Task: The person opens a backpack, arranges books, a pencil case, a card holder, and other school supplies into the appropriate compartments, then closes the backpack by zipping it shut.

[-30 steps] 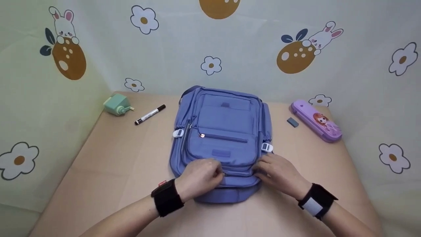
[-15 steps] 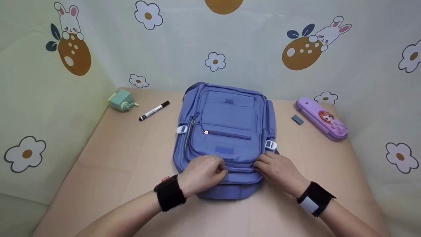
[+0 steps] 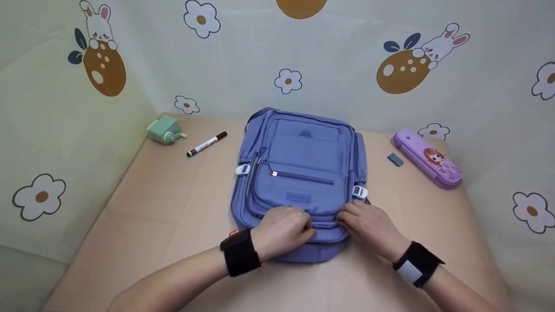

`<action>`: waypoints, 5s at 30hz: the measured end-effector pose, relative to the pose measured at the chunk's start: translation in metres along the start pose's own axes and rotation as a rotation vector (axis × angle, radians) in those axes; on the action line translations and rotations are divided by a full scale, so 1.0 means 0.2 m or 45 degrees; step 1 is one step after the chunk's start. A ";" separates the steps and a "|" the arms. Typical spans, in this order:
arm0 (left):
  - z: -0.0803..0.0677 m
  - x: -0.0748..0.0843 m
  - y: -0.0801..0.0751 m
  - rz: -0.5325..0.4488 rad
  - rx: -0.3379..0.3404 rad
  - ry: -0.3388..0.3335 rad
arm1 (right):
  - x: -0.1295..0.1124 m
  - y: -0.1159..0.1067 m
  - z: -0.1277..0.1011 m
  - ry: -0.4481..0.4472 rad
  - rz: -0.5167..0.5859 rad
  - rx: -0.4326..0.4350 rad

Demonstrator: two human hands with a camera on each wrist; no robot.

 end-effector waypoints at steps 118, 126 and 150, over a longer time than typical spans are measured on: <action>0.12 0.17 0.09 0.567 0.111 0.359 | 0.05 -0.06 -0.12 0.599 0.251 0.228; 0.10 0.16 0.07 0.550 0.195 0.389 | 0.12 -0.10 -0.12 0.580 0.174 0.216; 0.10 0.15 0.11 0.528 0.111 0.330 | 0.29 -0.09 -0.08 0.586 0.101 0.163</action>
Point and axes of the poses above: each hand's wrist, its own z-axis towards the middle knuckle, its own y-axis out of the palm, x = y × z, the point moved 8 cm from there along z, towards the middle knuckle, and after that the axes turned 12 degrees about z, right-handed, at the moved point
